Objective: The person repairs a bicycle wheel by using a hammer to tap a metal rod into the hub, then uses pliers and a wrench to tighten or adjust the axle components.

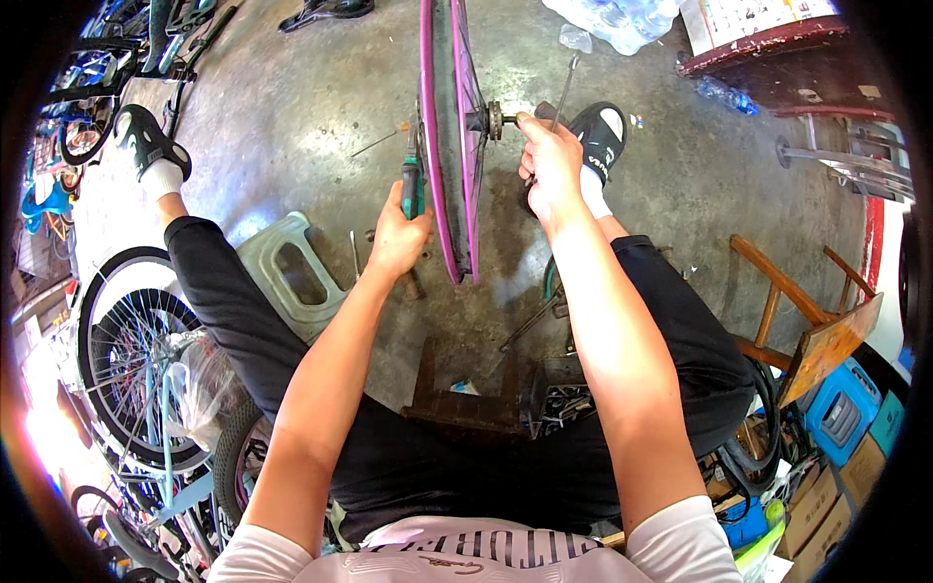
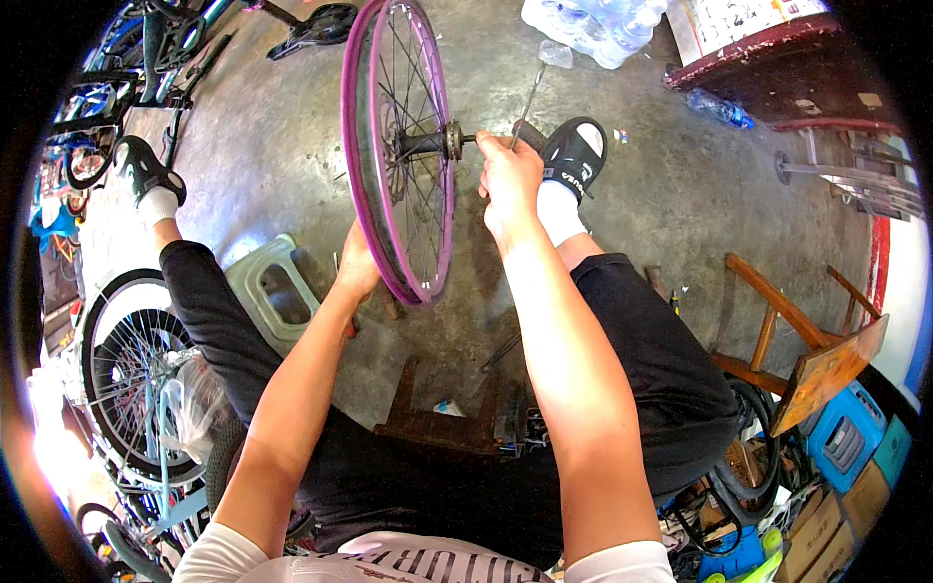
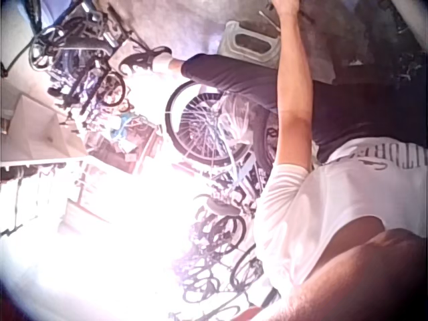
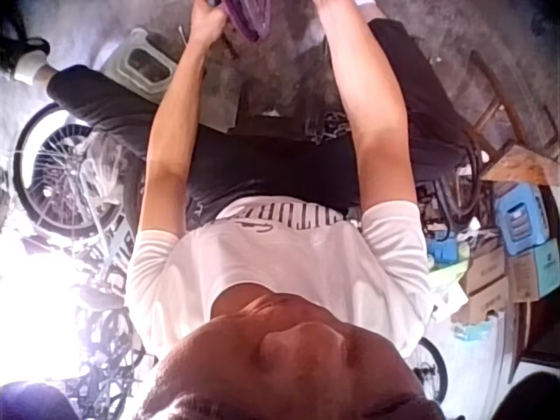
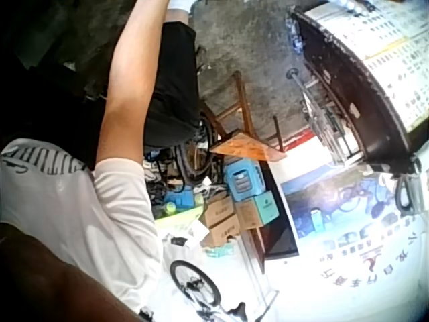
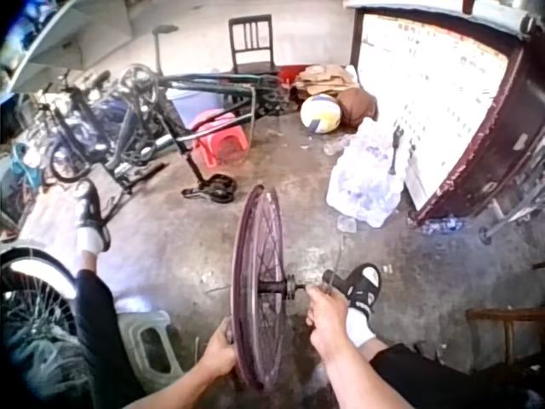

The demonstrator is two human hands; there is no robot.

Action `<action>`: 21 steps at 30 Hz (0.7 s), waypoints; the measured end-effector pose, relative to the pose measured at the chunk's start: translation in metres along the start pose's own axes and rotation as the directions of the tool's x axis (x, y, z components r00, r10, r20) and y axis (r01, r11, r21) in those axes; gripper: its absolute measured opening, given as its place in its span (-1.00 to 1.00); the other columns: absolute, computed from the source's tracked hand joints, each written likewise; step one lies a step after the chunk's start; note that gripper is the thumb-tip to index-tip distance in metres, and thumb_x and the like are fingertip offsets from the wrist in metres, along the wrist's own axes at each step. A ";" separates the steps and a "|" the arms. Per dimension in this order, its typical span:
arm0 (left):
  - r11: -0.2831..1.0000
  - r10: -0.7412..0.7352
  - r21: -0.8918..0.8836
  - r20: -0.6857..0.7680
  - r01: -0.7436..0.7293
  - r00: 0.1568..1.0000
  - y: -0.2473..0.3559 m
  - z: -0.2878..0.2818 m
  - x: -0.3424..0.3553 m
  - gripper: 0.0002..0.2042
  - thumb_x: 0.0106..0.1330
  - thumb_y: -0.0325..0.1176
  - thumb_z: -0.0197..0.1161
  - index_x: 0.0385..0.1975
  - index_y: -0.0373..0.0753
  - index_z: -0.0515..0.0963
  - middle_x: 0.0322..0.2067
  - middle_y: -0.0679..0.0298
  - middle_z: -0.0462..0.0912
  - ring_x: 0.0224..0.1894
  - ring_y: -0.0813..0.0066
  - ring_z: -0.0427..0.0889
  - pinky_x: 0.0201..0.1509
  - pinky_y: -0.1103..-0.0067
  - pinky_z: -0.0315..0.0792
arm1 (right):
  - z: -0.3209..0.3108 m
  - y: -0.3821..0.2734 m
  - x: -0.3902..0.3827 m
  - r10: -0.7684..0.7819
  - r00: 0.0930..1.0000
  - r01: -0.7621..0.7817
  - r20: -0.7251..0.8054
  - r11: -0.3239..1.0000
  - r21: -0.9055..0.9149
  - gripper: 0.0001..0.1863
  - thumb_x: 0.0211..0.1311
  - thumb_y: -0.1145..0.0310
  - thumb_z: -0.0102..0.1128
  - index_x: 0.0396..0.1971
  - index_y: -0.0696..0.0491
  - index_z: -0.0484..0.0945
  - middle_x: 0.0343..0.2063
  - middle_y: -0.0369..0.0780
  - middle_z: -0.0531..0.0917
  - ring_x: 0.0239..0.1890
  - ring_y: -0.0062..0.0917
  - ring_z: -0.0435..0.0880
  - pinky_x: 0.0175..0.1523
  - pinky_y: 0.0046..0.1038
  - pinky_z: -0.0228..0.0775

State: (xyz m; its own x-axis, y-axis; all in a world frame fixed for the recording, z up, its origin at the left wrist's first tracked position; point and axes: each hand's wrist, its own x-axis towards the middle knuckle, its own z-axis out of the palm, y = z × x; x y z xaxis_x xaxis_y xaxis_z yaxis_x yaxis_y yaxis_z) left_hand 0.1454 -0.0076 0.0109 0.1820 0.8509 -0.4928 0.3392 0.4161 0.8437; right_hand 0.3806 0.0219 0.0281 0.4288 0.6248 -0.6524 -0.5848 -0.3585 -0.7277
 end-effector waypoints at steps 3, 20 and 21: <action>0.996 -0.084 -0.020 0.016 0.084 0.996 0.009 -0.001 0.001 -0.62 0.30 -0.54 0.14 0.12 -0.23 0.39 -0.40 0.30 0.55 -0.42 0.48 0.58 -0.34 0.43 0.53 | -0.001 0.003 -0.001 -0.026 1.000 0.026 0.009 0.999 -0.034 -0.79 0.32 0.28 0.44 -0.29 0.08 0.61 -0.64 -0.43 0.41 -0.71 -0.70 0.31 -0.61 -0.52 0.11; 0.985 -0.121 -0.116 0.074 0.129 0.990 -0.014 -0.030 0.011 -0.49 0.29 -0.40 0.41 0.25 -0.29 0.48 -0.17 0.26 0.72 -0.17 0.51 0.66 -0.02 0.53 0.54 | -0.056 0.110 -0.036 -0.460 0.865 0.407 0.200 0.411 -0.815 -0.47 0.62 -0.10 -0.15 -0.14 0.14 0.46 -0.41 0.17 0.67 -0.24 0.22 0.65 -0.15 0.15 0.38; 0.991 -0.109 -0.076 0.075 0.114 0.991 -0.017 -0.033 0.013 -0.49 0.30 -0.37 0.40 0.26 -0.30 0.48 -0.12 0.25 0.71 -0.11 0.48 0.65 0.05 0.52 0.53 | -0.055 0.112 -0.031 -0.448 0.864 0.422 0.231 0.390 -0.818 -0.50 0.63 -0.08 -0.15 -0.12 0.13 0.45 -0.40 0.17 0.67 -0.23 0.21 0.65 -0.15 0.14 0.39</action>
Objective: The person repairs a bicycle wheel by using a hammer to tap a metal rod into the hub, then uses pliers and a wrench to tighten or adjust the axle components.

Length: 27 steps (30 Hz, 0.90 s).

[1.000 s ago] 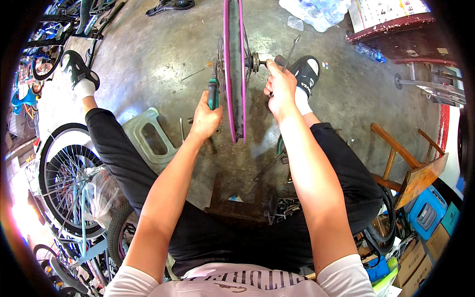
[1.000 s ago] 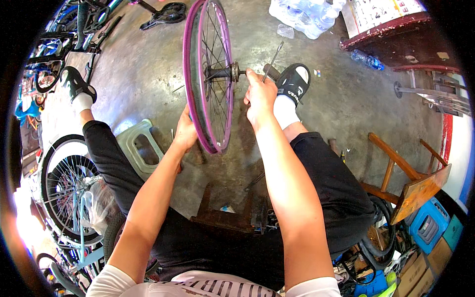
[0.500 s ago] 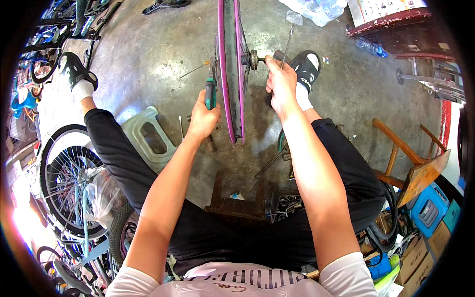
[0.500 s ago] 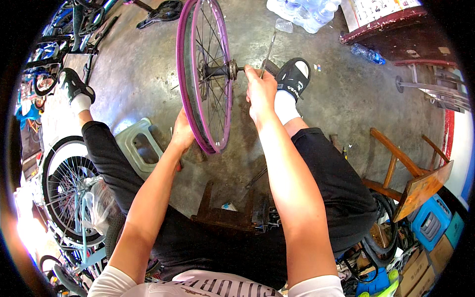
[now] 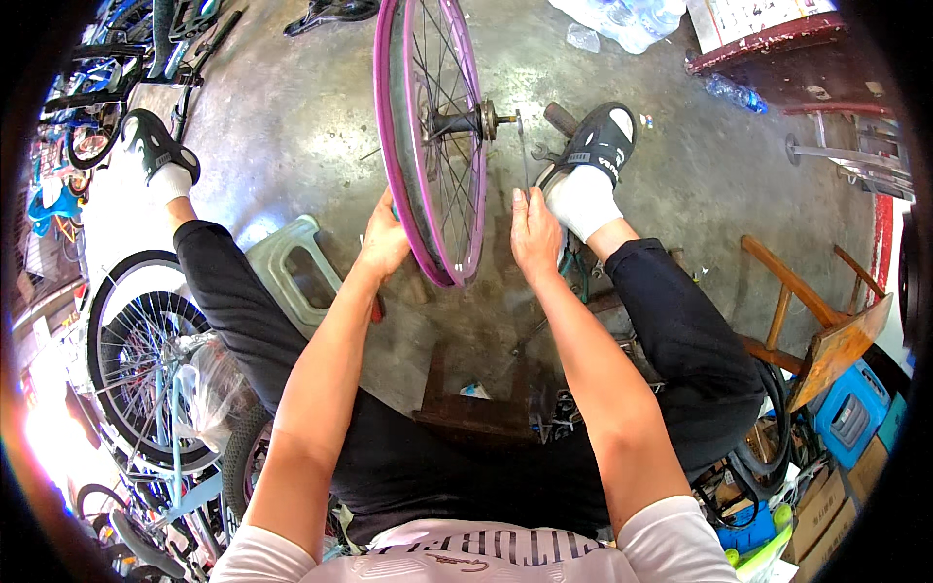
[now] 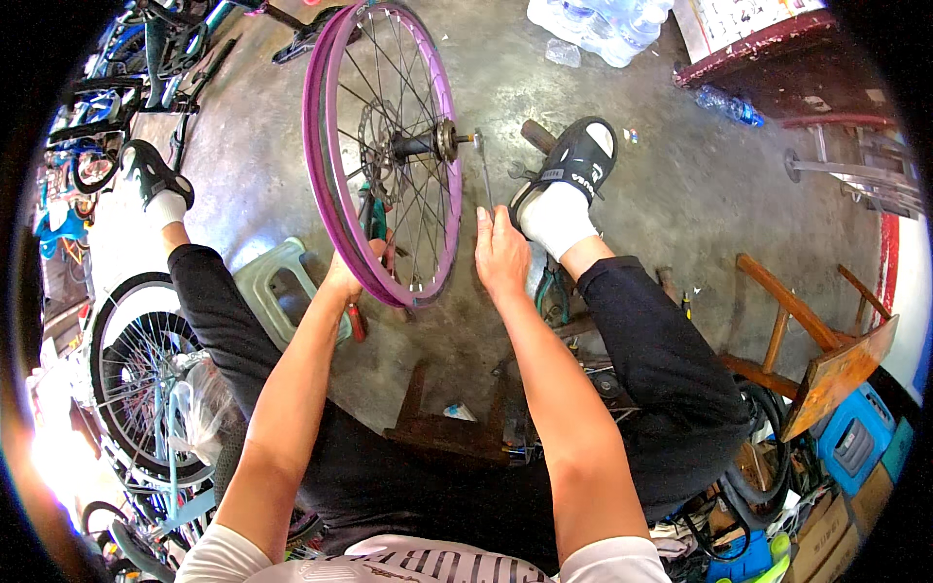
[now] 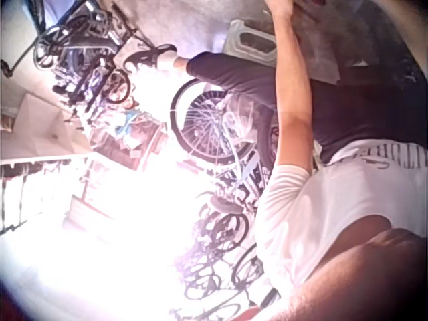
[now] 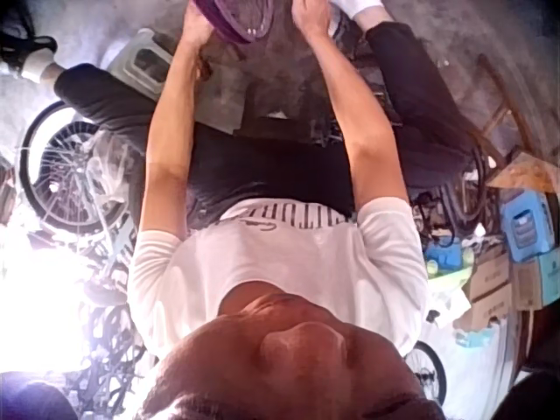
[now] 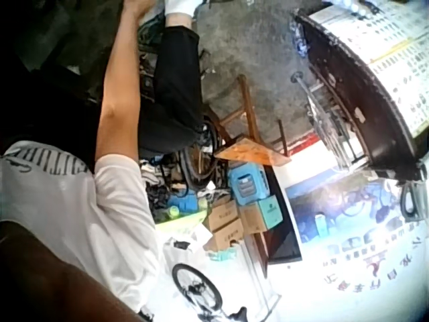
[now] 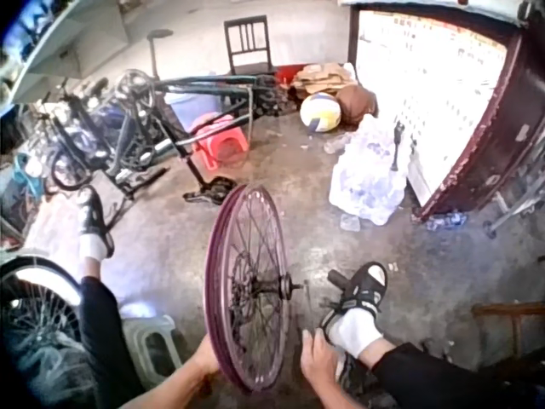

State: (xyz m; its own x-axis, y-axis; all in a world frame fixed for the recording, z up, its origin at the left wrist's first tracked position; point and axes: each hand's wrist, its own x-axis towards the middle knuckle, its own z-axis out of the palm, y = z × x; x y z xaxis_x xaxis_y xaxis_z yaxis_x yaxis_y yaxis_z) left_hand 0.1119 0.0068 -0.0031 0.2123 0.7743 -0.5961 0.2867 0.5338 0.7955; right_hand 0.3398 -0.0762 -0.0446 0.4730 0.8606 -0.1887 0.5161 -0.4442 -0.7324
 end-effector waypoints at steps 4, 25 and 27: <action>0.991 0.050 0.128 -0.003 -0.049 0.999 -0.019 -0.021 0.006 -0.46 0.35 -0.28 0.34 0.31 -0.31 0.47 -0.03 0.21 0.69 0.02 0.41 0.62 0.19 0.47 0.50 | 0.010 0.001 0.015 -0.055 0.986 0.068 0.157 0.995 -0.076 -0.62 0.65 0.04 -0.14 -0.08 0.09 0.40 -0.27 0.11 0.68 -0.14 0.15 0.65 -0.07 0.09 0.43; 0.996 0.034 -0.088 -0.005 -0.034 0.999 -0.007 0.003 0.009 -0.50 0.27 -0.55 0.26 0.26 -0.21 0.47 -0.26 0.27 0.63 -0.26 0.47 0.62 -0.14 0.46 0.56 | -0.007 -0.023 -0.004 -0.103 0.980 0.121 0.170 0.988 -0.100 -0.68 0.58 0.16 0.00 0.04 0.11 0.45 -0.26 0.14 0.72 -0.18 0.14 0.71 -0.07 0.09 0.51; 0.982 0.007 -0.188 -0.003 -0.007 1.000 -0.017 0.005 0.018 -0.36 0.19 -0.67 0.09 0.35 -0.16 0.38 -0.34 0.24 0.56 -0.47 0.46 0.57 -0.46 0.47 0.55 | -0.021 -0.043 -0.017 -0.078 0.978 0.091 0.192 0.994 -0.058 -0.56 0.53 0.16 0.07 0.24 0.10 0.40 -0.24 0.16 0.73 -0.16 0.14 0.72 -0.06 0.06 0.55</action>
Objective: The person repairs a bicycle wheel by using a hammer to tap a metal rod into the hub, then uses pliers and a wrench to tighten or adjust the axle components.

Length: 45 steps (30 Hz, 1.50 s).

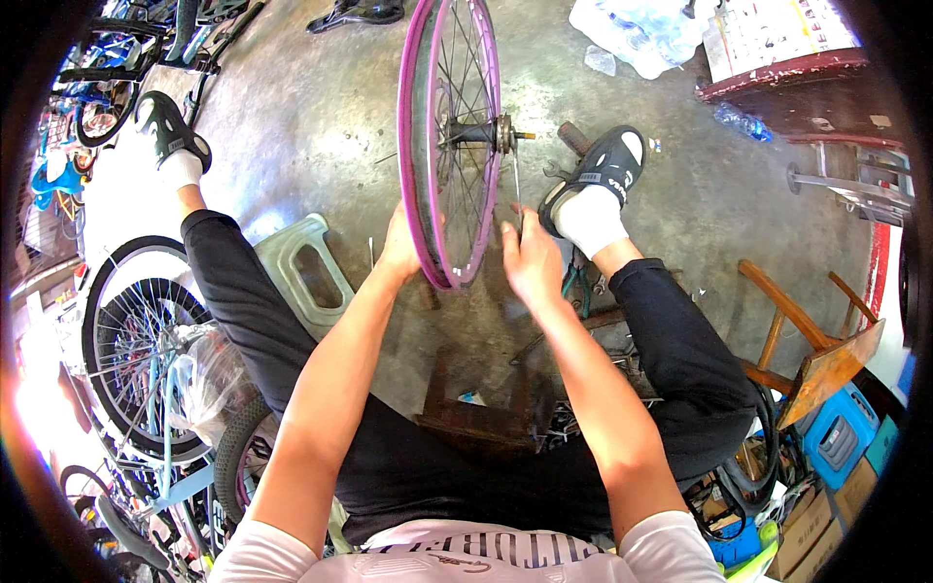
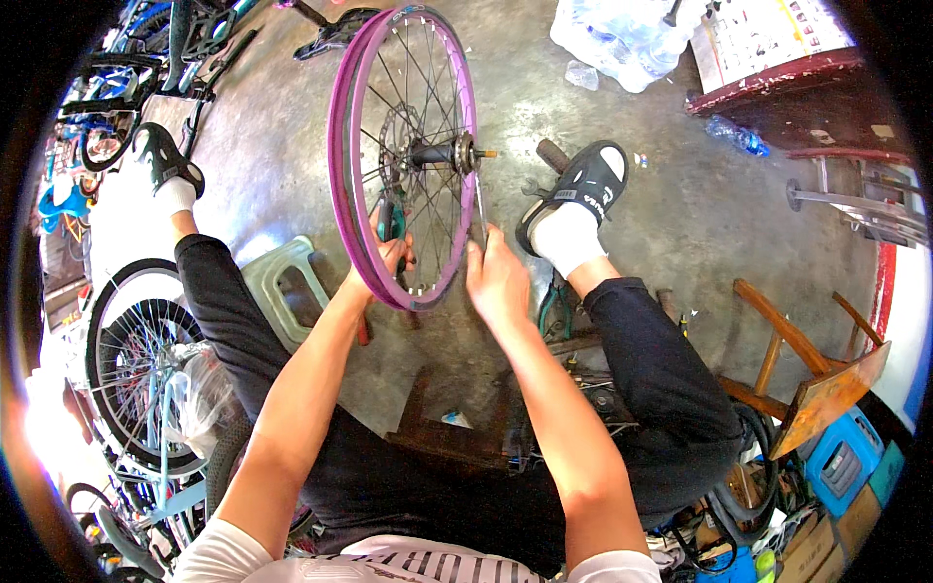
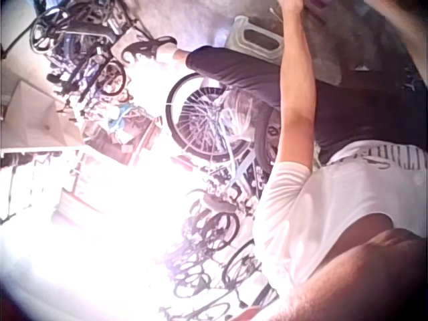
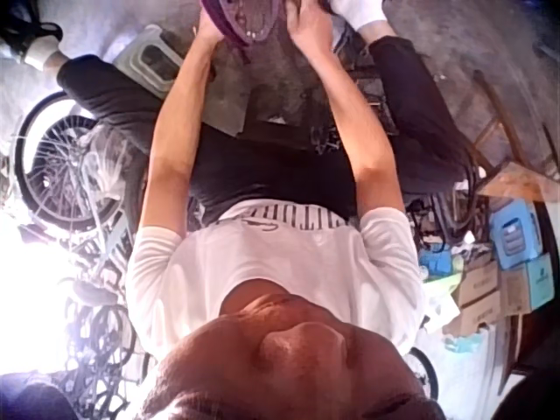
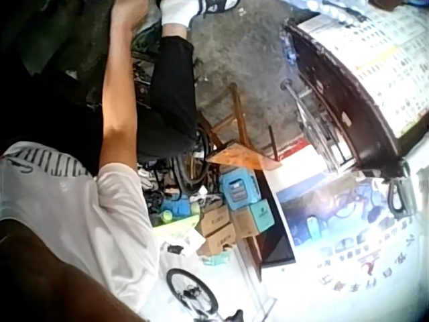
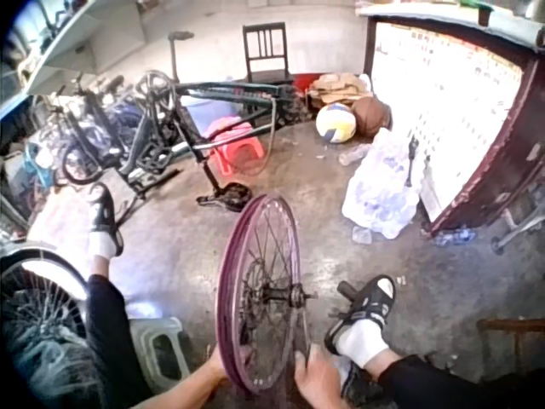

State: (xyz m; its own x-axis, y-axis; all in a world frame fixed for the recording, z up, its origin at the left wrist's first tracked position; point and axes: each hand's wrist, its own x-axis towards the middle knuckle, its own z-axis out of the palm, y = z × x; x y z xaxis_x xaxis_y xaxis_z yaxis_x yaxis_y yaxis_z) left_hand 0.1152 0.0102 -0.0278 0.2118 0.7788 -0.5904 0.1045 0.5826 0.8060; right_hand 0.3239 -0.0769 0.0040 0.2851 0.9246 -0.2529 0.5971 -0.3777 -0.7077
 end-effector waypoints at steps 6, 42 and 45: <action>0.975 0.169 0.142 0.036 -0.172 0.985 -0.009 -0.006 0.006 -0.63 0.31 -0.50 0.26 0.13 -0.22 0.50 -0.38 0.22 0.62 -0.35 0.48 0.61 -0.25 0.47 0.54 | -0.040 -0.053 -0.049 0.119 0.989 -0.135 0.087 0.970 0.202 -0.29 0.35 0.43 0.28 0.46 0.00 0.23 -0.33 -0.05 0.71 -0.29 -0.08 0.76 -0.12 -0.09 0.59; 0.882 0.019 0.471 -0.072 0.017 0.997 0.037 0.026 -0.036 -0.39 0.16 -0.45 0.21 0.30 -0.24 0.35 -0.20 -0.33 0.68 -0.04 -0.34 0.68 0.08 0.07 0.50 | -0.171 -0.082 0.074 -0.610 0.792 0.610 -0.034 0.792 -0.014 -0.71 0.27 0.49 0.33 -0.02 0.14 0.59 -0.19 -0.17 0.73 -0.19 -0.42 0.76 -0.11 -0.41 0.56; 0.876 0.117 0.480 -0.110 -0.050 0.987 0.022 0.020 -0.033 -0.60 0.30 -0.43 0.18 0.15 -0.21 0.44 -0.35 -0.11 0.61 -0.29 0.07 0.67 -0.10 0.25 0.52 | -0.164 -0.098 0.114 -0.432 0.902 0.419 -0.018 0.863 0.282 -0.77 0.45 0.39 0.24 -0.02 0.18 0.57 -0.25 -0.20 0.73 -0.29 -0.54 0.75 -0.15 -0.48 0.54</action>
State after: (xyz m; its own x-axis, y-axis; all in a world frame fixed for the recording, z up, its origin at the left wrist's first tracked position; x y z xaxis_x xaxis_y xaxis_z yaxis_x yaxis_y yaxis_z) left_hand 0.1301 -0.0070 0.0101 0.1140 0.8623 -0.4934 0.5478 0.3597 0.7553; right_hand 0.4205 0.0574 0.1524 0.0127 0.9959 0.0896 0.4233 0.0758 -0.9028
